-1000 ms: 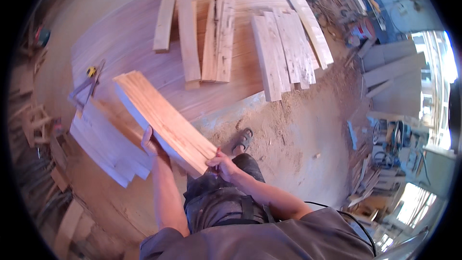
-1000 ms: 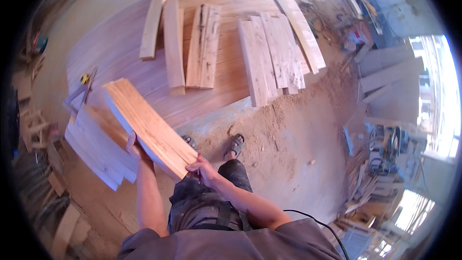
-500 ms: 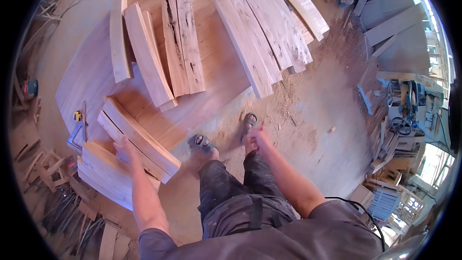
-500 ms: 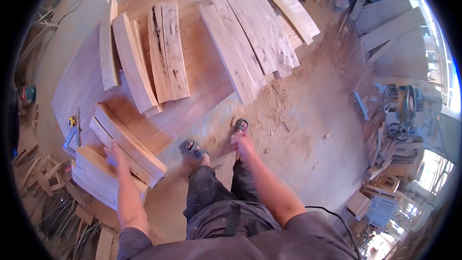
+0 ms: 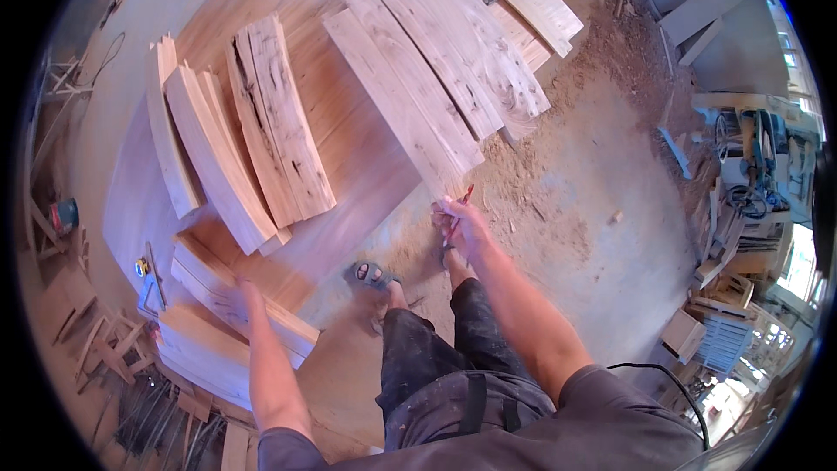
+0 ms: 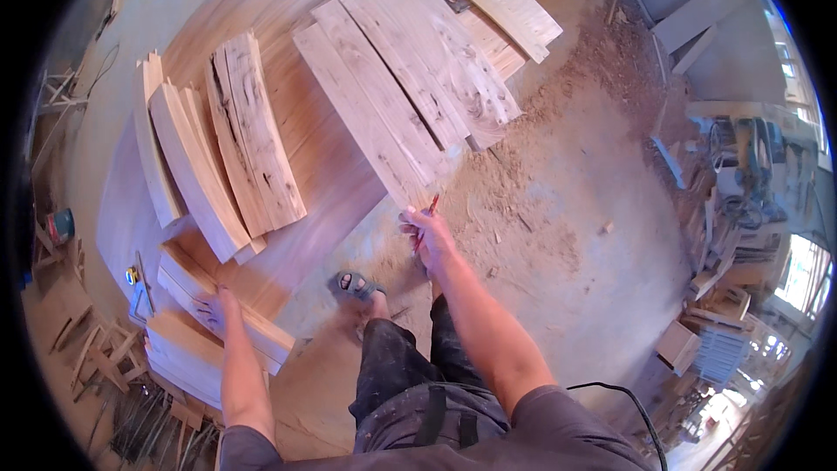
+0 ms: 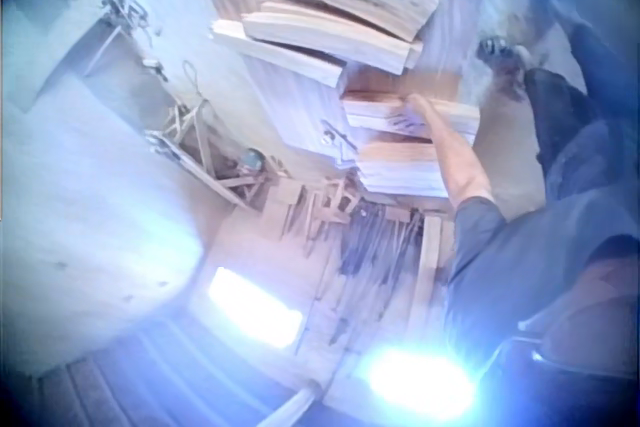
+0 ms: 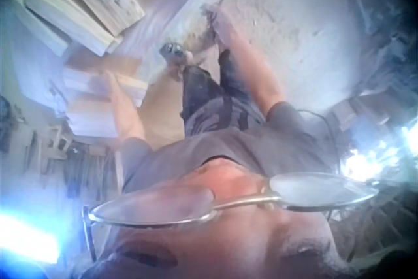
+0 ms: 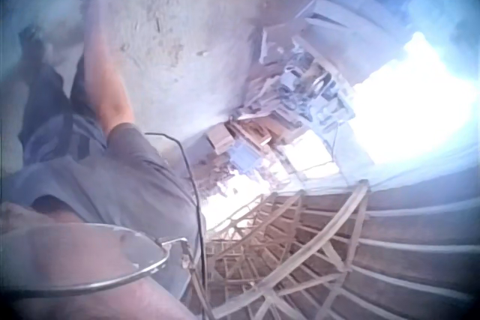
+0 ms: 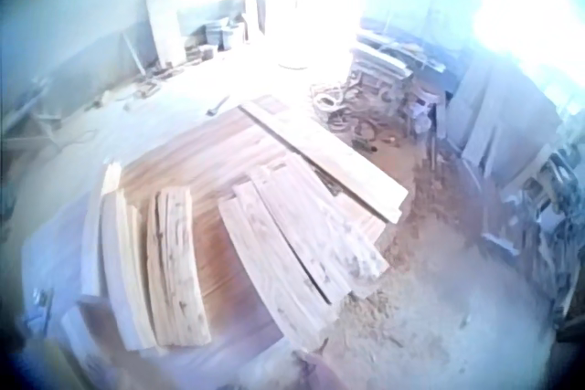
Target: The person picks up wooden planks from a pile on a workbench, inspects them, and places them into separate stacks. The person handles the planks one at a time, turning them over to examine both sides before stacking them.
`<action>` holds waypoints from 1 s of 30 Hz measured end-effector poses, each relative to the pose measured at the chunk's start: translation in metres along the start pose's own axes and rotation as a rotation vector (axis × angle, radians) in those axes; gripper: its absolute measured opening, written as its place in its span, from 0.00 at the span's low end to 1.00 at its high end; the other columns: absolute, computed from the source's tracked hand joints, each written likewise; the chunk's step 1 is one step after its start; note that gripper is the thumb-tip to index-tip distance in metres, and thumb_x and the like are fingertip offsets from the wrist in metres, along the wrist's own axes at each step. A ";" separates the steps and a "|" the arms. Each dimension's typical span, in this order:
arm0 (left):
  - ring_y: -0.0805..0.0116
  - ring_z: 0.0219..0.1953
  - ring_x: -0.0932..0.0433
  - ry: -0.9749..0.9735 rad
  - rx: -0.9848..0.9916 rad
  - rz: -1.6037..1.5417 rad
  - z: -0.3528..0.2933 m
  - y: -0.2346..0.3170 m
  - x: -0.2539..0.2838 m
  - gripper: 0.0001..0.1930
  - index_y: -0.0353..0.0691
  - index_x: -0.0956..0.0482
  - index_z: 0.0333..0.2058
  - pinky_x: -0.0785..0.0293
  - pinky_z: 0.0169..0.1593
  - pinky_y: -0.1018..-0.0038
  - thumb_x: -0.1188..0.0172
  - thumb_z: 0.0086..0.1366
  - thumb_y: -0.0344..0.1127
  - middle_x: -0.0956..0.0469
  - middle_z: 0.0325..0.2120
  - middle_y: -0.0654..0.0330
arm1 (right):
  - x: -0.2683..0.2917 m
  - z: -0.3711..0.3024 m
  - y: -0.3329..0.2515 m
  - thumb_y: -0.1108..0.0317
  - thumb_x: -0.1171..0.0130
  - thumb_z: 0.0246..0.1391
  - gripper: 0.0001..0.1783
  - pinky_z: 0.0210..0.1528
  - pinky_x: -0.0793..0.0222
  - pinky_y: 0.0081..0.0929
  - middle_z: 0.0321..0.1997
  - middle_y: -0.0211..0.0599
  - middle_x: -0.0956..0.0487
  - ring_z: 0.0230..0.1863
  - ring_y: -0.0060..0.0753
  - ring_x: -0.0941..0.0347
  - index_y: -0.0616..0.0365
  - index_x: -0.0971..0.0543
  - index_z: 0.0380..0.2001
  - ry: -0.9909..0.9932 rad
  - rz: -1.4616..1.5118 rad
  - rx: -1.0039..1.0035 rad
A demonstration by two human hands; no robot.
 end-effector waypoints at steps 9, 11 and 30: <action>0.38 0.74 0.48 0.463 -1.115 -0.784 -0.153 0.171 0.146 0.32 0.36 0.39 0.70 0.51 0.74 0.44 0.44 0.71 0.41 0.44 0.73 0.41 | 0.038 0.004 -0.016 0.55 0.32 0.59 0.29 0.32 0.36 0.21 0.45 0.33 0.18 0.39 0.22 0.24 0.60 0.24 0.58 0.132 0.059 0.178; 0.38 0.75 0.50 0.318 -1.252 -0.751 -0.167 0.234 0.166 0.31 0.37 0.37 0.69 0.49 0.74 0.43 0.43 0.72 0.44 0.46 0.73 0.40 | 0.040 0.002 -0.039 0.54 0.33 0.58 0.33 0.31 0.38 0.21 0.45 0.31 0.19 0.38 0.20 0.25 0.60 0.25 0.62 0.167 0.005 0.199; 0.41 0.75 0.50 0.188 -0.878 -0.425 -0.140 0.348 0.169 0.30 0.42 0.29 0.63 0.48 0.72 0.42 0.35 0.62 0.39 0.47 0.74 0.46 | 0.002 0.058 -0.124 0.64 0.28 0.54 0.20 0.50 0.25 0.34 0.44 0.35 0.16 0.43 0.34 0.20 0.60 0.19 0.47 0.274 0.152 0.187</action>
Point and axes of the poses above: each hand's wrist, its own z-axis towards the middle knuckle, its own x-axis out of the back of the hand, y = z × x, the point moved 3 cm from there along z, towards the middle knuckle
